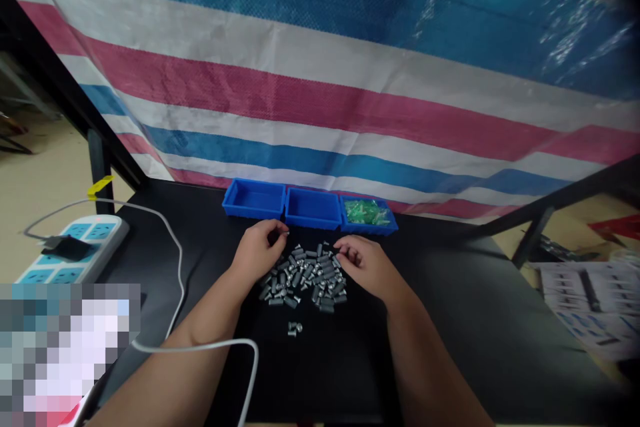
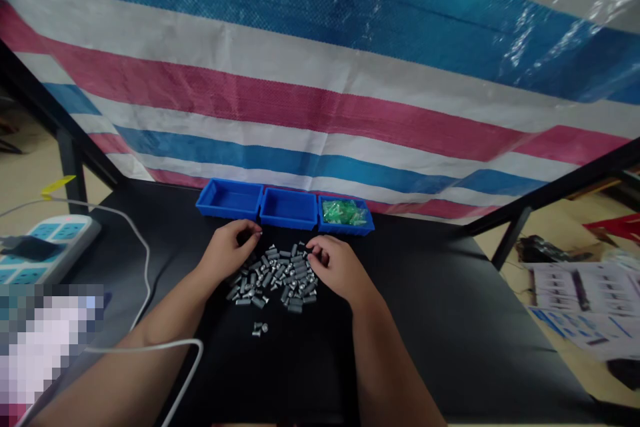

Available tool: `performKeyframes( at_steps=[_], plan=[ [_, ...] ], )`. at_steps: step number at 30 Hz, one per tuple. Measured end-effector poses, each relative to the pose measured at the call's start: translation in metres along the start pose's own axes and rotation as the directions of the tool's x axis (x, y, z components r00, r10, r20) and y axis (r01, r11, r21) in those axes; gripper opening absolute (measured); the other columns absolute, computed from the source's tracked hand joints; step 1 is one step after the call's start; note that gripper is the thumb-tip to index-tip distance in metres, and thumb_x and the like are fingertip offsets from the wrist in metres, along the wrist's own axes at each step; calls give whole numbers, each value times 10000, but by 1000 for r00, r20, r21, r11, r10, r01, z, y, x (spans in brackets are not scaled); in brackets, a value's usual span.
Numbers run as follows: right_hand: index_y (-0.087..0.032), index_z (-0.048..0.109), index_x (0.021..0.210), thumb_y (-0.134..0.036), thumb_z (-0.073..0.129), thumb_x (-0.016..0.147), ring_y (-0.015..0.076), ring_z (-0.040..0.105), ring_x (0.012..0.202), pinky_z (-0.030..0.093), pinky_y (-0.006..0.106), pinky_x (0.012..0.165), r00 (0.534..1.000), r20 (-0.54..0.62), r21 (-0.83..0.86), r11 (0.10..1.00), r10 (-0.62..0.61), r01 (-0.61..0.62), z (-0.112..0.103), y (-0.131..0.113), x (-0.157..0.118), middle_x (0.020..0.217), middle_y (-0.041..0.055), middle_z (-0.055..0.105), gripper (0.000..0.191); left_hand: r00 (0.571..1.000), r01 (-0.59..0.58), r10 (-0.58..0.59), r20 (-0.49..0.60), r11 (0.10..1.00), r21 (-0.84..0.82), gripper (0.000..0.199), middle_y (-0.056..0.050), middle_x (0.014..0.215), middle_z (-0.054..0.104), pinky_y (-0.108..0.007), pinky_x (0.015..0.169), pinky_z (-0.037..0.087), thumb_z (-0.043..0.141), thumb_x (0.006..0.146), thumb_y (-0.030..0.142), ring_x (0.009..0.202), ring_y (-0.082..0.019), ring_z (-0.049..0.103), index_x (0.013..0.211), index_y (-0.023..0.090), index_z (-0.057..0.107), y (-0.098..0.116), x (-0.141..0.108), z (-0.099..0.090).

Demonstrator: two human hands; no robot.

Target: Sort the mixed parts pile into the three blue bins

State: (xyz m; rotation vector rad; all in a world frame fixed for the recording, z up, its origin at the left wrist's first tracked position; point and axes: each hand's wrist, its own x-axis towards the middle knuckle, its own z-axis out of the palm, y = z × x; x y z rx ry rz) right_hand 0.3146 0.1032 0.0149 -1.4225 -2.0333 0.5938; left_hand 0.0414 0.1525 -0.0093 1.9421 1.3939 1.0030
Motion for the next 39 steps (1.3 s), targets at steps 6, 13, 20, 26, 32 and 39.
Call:
performKeyframes(
  at_steps=[6, 13, 20, 26, 32, 39],
  plan=[
    [-224, 719, 1072, -169, 623, 850, 121, 560, 655, 456, 253, 620, 995, 90, -57, 998, 33, -28, 5, 10, 3, 883, 19, 664, 248, 996, 80, -83, -22, 990, -112, 183, 7, 783, 706, -260, 619, 435, 597, 902, 369, 682, -144, 621, 907, 215, 696, 0, 0, -1],
    [-224, 752, 1003, -207, 632, 878, 117, 554, 626, 450, 260, 623, 997, 37, -63, 996, 61, -58, 17, 18, 7, 874, 19, 652, 174, 996, 30, -22, 86, 996, -87, 158, 5, 821, 724, -262, 667, 447, 619, 886, 337, 696, -138, 623, 923, 213, 710, 2, -1, 5],
    [-225, 712, 876, -182, 674, 836, 143, 583, 724, 446, 268, 678, 1000, -7, -111, 994, 0, -1, 17, 15, 10, 869, 11, 636, 70, 995, 2, 4, 103, 998, -65, 103, 9, 823, 717, -264, 697, 443, 630, 872, 280, 717, -136, 609, 883, 213, 707, 2, -2, 8],
    [-215, 679, 855, -165, 634, 851, 146, 590, 723, 452, 265, 676, 998, -63, -58, 998, -31, 27, 15, 13, 14, 796, -2, 626, 68, 991, -47, 50, 122, 998, -29, 101, -7, 859, 706, -281, 716, 450, 617, 879, 240, 765, -152, 618, 921, 213, 706, 2, -1, 9],
    [-228, 722, 975, -171, 659, 838, 169, 618, 835, 486, 282, 737, 1000, 7, -68, 998, -2, 3, 17, 15, 14, 921, 25, 667, 161, 987, -118, 115, 116, 993, 16, 167, -48, 942, 702, -318, 801, 476, 570, 924, 247, 888, -192, 633, 979, 214, 725, 0, -1, 10],
    [-226, 683, 1176, -207, 666, 852, 162, 597, 742, 500, 298, 739, 997, -43, -99, 993, 58, -62, 28, 18, 18, 872, 12, 666, 325, 973, -177, 157, 171, 978, 109, 169, -33, 917, 733, -349, 837, 471, 611, 856, 138, 931, -224, 610, 924, 232, 734, -6, -1, 14]
  ],
)
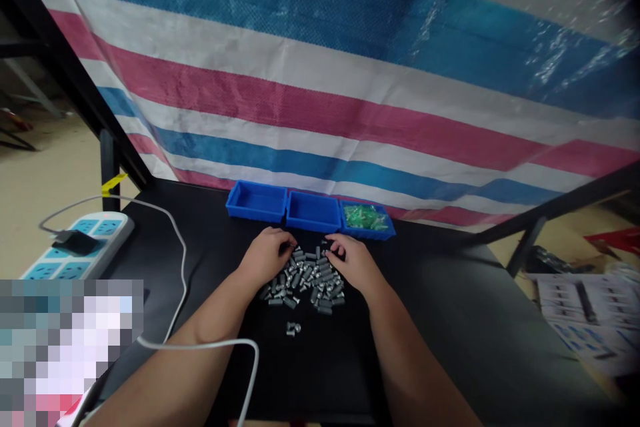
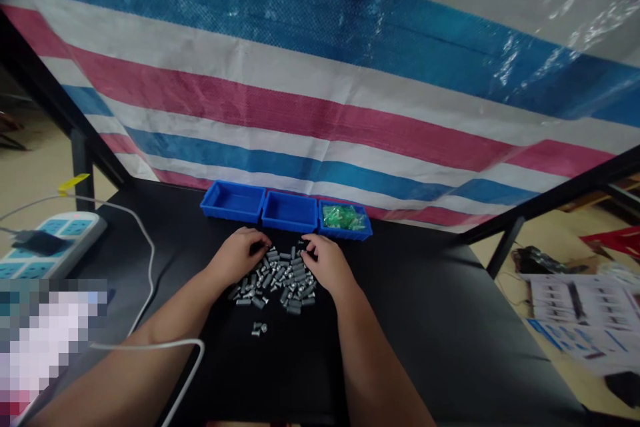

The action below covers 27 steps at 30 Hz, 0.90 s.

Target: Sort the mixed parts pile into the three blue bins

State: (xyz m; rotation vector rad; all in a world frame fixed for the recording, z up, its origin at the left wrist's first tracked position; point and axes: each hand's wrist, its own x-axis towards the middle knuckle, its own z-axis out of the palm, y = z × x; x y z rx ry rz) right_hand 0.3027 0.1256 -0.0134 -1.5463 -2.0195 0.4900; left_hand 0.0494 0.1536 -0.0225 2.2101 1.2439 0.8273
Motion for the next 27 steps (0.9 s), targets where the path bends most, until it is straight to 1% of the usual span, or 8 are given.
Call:
performKeyframes(
  at_steps=[3, 5, 7, 11, 17, 21, 24, 27],
  plan=[
    [-218, 698, 1216, -209, 623, 885, 168, 604, 756, 503, 298, 738, 1000, 0, -84, 996, 19, -19, 5, -2, 3, 909, 34, 668, 340, 1000, 27, -27, -8, 1000, 0, 160, -24, 925, 747, -351, 832, 468, 611, 861, 143, 931, -226, 608, 916, 233, 731, 1, 0, 0],
    [-215, 721, 1174, -202, 610, 889, 171, 615, 766, 500, 292, 728, 999, -11, -130, 990, 44, -45, 7, -4, 5, 934, 45, 672, 306, 998, 53, -53, -20, 999, -4, 138, -23, 925, 750, -349, 822, 468, 616, 868, 167, 930, -227, 611, 911, 234, 729, 4, 0, -1],
    [-224, 738, 1108, -196, 608, 889, 169, 622, 773, 496, 286, 723, 998, -16, -139, 989, 57, -58, 8, -7, 6, 947, 46, 675, 257, 997, 73, -73, -32, 997, -11, 118, -22, 914, 749, -347, 809, 469, 622, 874, 193, 921, -227, 615, 909, 235, 727, 6, 1, -2],
    [-235, 732, 992, -177, 612, 877, 168, 625, 787, 493, 282, 731, 999, -24, -98, 995, 34, -36, 7, -8, 6, 914, 34, 666, 176, 997, 63, -64, -42, 998, -19, 106, -21, 888, 744, -342, 791, 468, 620, 882, 217, 904, -224, 622, 904, 239, 721, 8, 1, -4],
    [-227, 687, 924, -161, 608, 867, 168, 619, 772, 492, 286, 731, 1000, -26, -43, 999, -16, 15, 5, -6, 5, 872, 23, 647, 117, 997, 60, -60, -58, 998, 3, 115, -24, 883, 744, -342, 787, 472, 623, 877, 204, 898, -226, 631, 911, 246, 725, 7, 0, -3],
    [-217, 671, 938, -172, 591, 888, 176, 631, 799, 505, 295, 757, 997, -55, 29, 998, -61, 63, 5, -8, 6, 887, 35, 646, 104, 996, 72, -70, -56, 997, 37, 121, -23, 882, 751, -343, 786, 467, 626, 871, 192, 894, -227, 632, 894, 248, 731, 7, 0, -4],
    [-208, 678, 978, -181, 571, 908, 175, 630, 805, 513, 287, 738, 992, -73, 92, 990, -101, 108, 4, -11, 7, 924, 52, 640, 131, 995, 78, -76, -58, 997, 28, 119, -23, 891, 752, -343, 793, 464, 619, 875, 196, 897, -226, 629, 894, 244, 727, 9, 0, -7],
    [-197, 689, 970, -182, 569, 912, 160, 619, 765, 520, 277, 713, 990, -83, 127, 984, -112, 122, 4, -14, 7, 927, 54, 628, 134, 995, 87, -86, -58, 996, 9, 107, -24, 874, 743, -341, 780, 462, 619, 876, 216, 887, -225, 623, 908, 240, 719, 12, 0, -8]
  ],
)
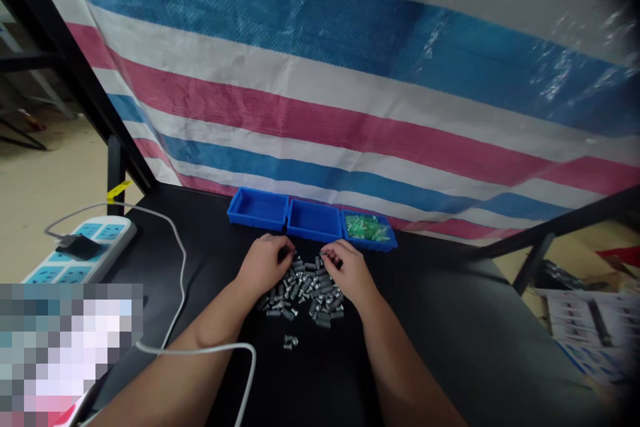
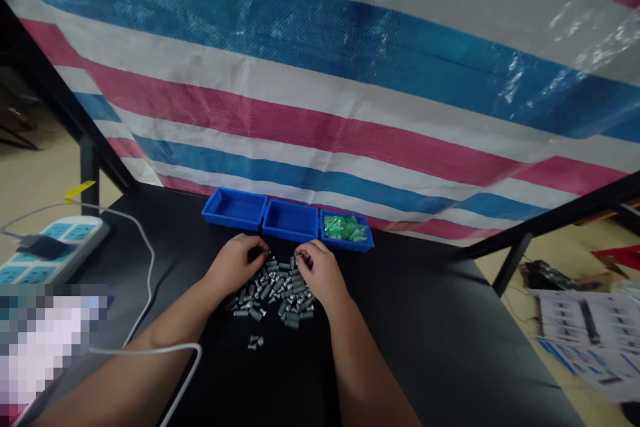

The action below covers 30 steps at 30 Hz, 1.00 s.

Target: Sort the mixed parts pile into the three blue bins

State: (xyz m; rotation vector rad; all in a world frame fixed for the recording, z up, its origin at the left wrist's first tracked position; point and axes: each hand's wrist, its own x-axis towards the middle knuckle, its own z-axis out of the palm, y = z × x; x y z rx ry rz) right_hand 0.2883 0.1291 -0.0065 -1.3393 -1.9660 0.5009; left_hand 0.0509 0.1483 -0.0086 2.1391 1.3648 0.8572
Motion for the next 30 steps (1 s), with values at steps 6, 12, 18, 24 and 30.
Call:
performKeyframes(
  at_steps=[6, 12, 18, 24, 30],
  plan=[
    [-212, 729, 1030, -166, 579, 907, 146, 622, 766, 538, 276, 723, 998, 54, 47, 998, -39, 37, 3, -7, 0, 979, 54, 636, 199, 994, -89, 93, 64, 994, -62, 136, -28, 903, 742, -337, 819, 468, 618, 859, 171, 894, -214, 629, 921, 235, 721, 5, -1, 0],
    [-232, 716, 1138, -225, 596, 938, 158, 636, 800, 560, 291, 737, 992, -11, 117, 985, -125, 126, 11, -23, -2, 1010, 66, 646, 234, 1000, 11, -9, 8, 938, -347, 112, -27, 906, 754, -299, 774, 496, 638, 893, 277, 851, -182, 669, 925, 218, 728, 13, -3, 4],
    [-237, 735, 1039, -256, 612, 953, 196, 674, 893, 579, 331, 800, 983, -95, 129, 978, -154, 166, 17, -28, -1, 1017, 77, 687, 151, 992, 121, -92, 81, 833, -540, 232, -32, 850, 759, -268, 700, 499, 677, 872, 406, 766, -164, 670, 893, 180, 727, 12, -2, 10],
    [-232, 718, 972, -267, 625, 945, 209, 679, 854, 588, 360, 788, 960, -265, 65, 992, -90, 111, 12, -24, 4, 955, 77, 712, 103, 997, 63, -70, -23, 972, -227, 139, -40, 931, 746, -326, 810, 496, 607, 874, 231, 877, -200, 670, 942, 212, 727, 6, -1, -1],
    [-223, 707, 989, -331, 643, 924, 227, 679, 853, 614, 407, 799, 842, -540, 31, 999, -6, 27, 1, -12, 33, 980, 95, 695, 141, 998, 49, -50, 31, 998, 40, 150, -54, 928, 705, -359, 834, 485, 638, 811, 193, 939, -243, 640, 924, 233, 730, 0, -4, 1]
  ],
)
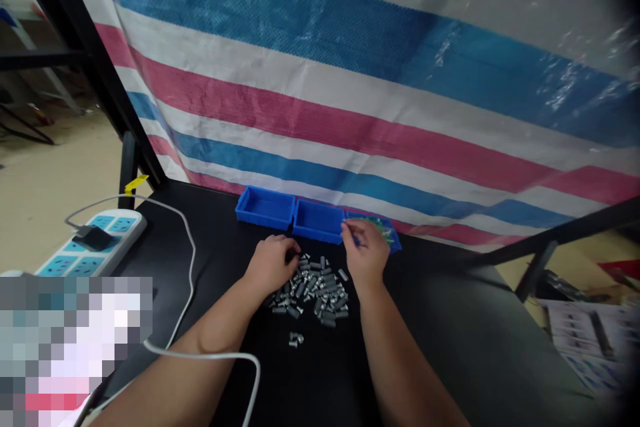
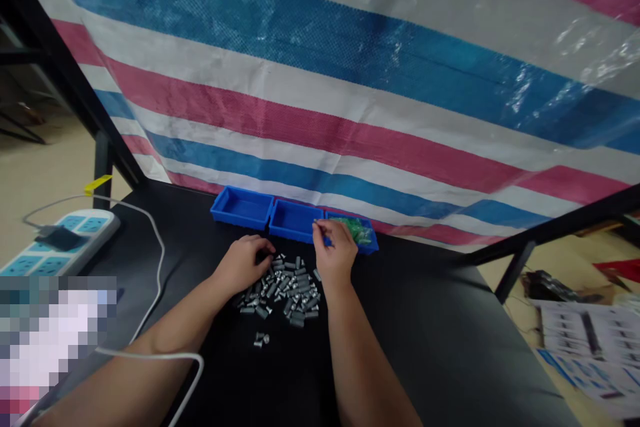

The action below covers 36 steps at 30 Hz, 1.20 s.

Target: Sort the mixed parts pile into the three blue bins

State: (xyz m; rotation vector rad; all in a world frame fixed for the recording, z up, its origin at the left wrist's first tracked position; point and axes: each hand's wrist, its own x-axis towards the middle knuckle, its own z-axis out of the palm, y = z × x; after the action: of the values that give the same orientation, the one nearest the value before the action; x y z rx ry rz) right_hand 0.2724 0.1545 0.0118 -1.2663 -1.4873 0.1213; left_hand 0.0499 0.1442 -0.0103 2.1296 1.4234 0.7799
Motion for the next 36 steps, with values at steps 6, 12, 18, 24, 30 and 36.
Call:
performKeyframes(
  at_steps=[6, 12, 18, 24, 30, 36],
  plan=[
    [-217, 723, 1050, -287, 647, 905, 160, 611, 714, 567, 327, 648, 993, 117, -98, 994, -30, 41, 2, -14, 7, 1139, 105, 622, 177, 1000, 17, -17, -11, 1000, 22, 267, -77, 978, 679, -365, 863, 499, 642, 747, 158, 961, -255, 630, 993, 217, 727, -7, -1, -8],
    [-288, 759, 1063, -101, 599, 898, 227, 599, 936, 482, 392, 887, 717, 687, -113, 958, -117, 265, -1, -37, -12, 952, 44, 693, 296, 992, 120, -121, 25, 992, 47, 290, -54, 970, 694, -354, 763, 495, 649, 723, 209, 890, -254, 653, 1005, 231, 709, -8, -2, -16],
    [-299, 778, 1059, -128, 632, 908, 235, 614, 936, 441, 399, 904, 682, 730, -267, 932, 29, 246, 15, -32, -20, 977, 53, 716, 271, 989, 143, -144, 28, 989, 26, 283, -52, 954, 709, -332, 754, 489, 604, 730, 151, 886, -242, 664, 980, 236, 705, -8, 0, -18],
    [-301, 778, 1063, -161, 683, 895, 228, 635, 952, 427, 350, 853, 679, 730, -307, 925, 80, 221, 20, -27, -20, 976, 40, 735, 239, 984, 177, -177, -16, 984, -10, 383, -50, 960, 725, -311, 791, 484, 513, 710, 32, 879, -210, 660, 972, 222, 718, -16, 2, -26],
    [-305, 768, 934, -224, 692, 912, 199, 624, 891, 368, 325, 804, 699, 704, -387, 895, 130, 223, 21, -27, -20, 862, -8, 738, 113, 978, 210, -209, 18, 976, -51, 368, -13, 921, 734, -274, 722, 468, 533, 704, 53, 805, -175, 643, 954, 239, 728, -19, 1, -34],
    [-286, 763, 962, -213, 695, 904, 197, 625, 903, 374, 318, 814, 705, 702, -361, 903, 99, 233, 18, -28, -20, 888, 5, 736, 115, 983, 160, -155, 100, 986, -40, 384, -11, 924, 735, -267, 724, 468, 567, 692, 70, 805, -168, 641, 981, 245, 750, -21, 0, -33]
  ],
)
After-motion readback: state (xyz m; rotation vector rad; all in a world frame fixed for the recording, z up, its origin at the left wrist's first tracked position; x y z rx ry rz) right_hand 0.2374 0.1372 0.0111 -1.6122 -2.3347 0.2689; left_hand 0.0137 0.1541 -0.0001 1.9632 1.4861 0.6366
